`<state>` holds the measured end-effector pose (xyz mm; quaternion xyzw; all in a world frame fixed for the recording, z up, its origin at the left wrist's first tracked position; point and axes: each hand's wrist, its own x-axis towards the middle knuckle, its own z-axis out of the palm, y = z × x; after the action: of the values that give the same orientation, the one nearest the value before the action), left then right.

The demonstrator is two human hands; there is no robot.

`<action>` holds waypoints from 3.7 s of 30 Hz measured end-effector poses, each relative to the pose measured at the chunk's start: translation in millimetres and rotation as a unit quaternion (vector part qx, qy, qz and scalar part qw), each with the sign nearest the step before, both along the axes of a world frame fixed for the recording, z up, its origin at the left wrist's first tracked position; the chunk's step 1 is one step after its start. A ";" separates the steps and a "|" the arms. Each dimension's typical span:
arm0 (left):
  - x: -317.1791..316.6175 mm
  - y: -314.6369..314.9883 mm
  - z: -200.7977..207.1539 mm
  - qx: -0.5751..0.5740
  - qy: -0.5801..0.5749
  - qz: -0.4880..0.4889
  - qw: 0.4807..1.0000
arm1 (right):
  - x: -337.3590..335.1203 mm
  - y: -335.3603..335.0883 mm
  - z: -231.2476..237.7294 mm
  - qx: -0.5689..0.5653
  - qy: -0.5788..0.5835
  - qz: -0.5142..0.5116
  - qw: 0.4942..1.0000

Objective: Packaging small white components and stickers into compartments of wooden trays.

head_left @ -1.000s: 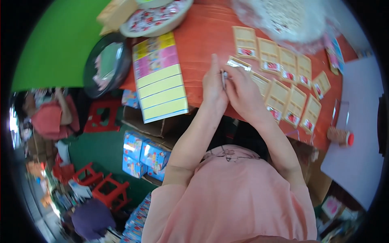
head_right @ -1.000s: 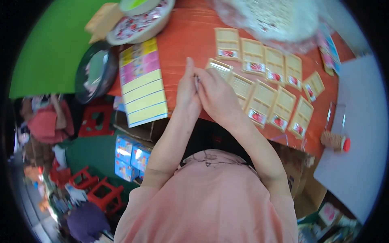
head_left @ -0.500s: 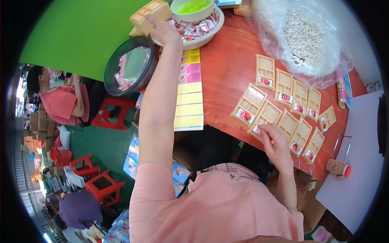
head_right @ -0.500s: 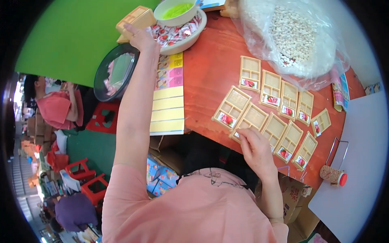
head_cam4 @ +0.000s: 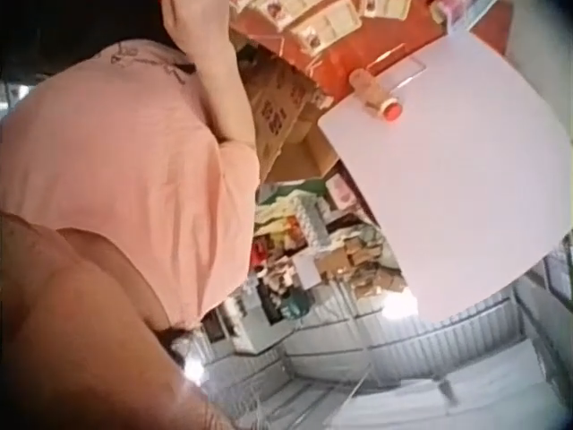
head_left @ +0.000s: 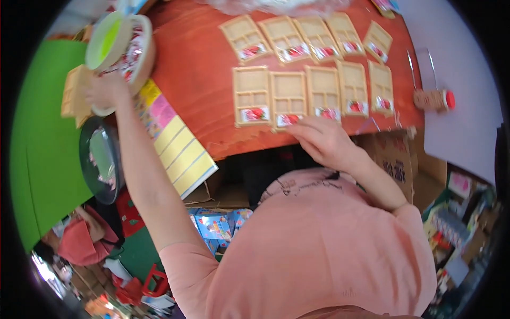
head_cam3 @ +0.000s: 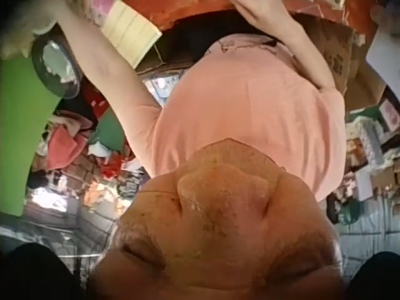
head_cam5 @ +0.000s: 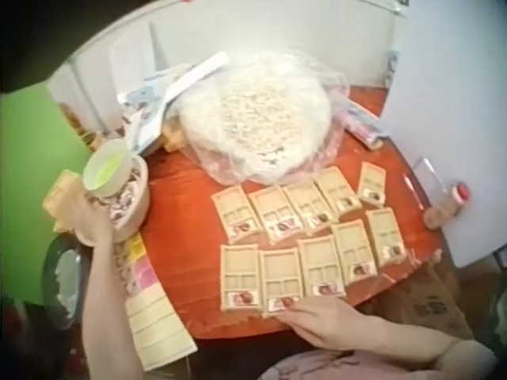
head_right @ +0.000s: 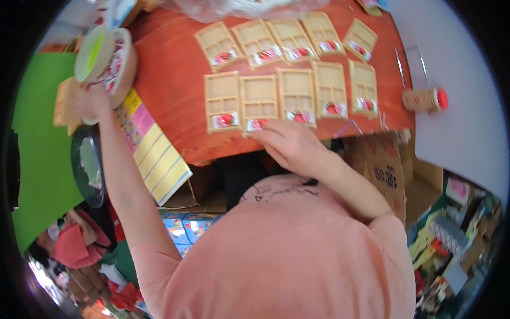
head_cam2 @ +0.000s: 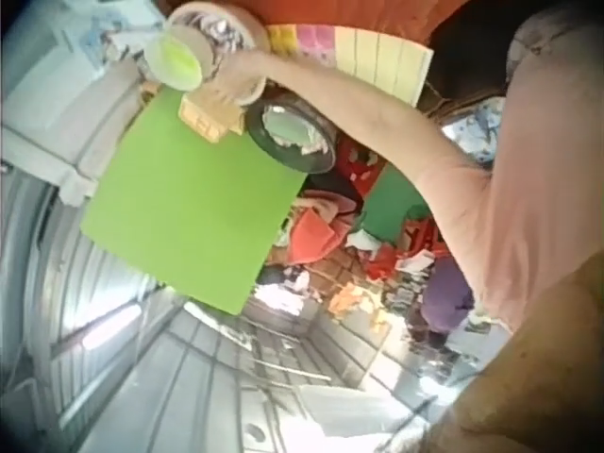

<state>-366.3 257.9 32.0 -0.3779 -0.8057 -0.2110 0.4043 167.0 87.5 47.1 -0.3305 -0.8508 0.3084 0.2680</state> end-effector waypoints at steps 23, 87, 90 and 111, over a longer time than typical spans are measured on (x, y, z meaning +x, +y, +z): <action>376.1 -181.5 -35.1 -0.292 -0.181 -0.354 0.870 | 136.8 28.5 -66.5 0.168 -0.227 -0.421 0.862; 269.0 -57.3 -64.7 -0.084 -0.427 -0.433 0.789 | -118.3 247.0 -34.6 -0.004 -0.125 -0.002 0.992; 266.1 -54.1 -61.0 -0.084 -0.436 -0.437 0.782 | -112.2 248.0 -34.9 -0.021 -0.105 0.001 0.994; 281.5 -38.2 -50.7 -0.190 -0.200 -0.384 0.881 | -114.5 255.4 -49.8 -0.121 0.028 -0.087 0.988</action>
<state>-84.7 219.7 -18.8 -0.6767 -0.6860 -0.2640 0.0422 52.5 342.9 -2.7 -0.4241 -0.7672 0.3943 0.2756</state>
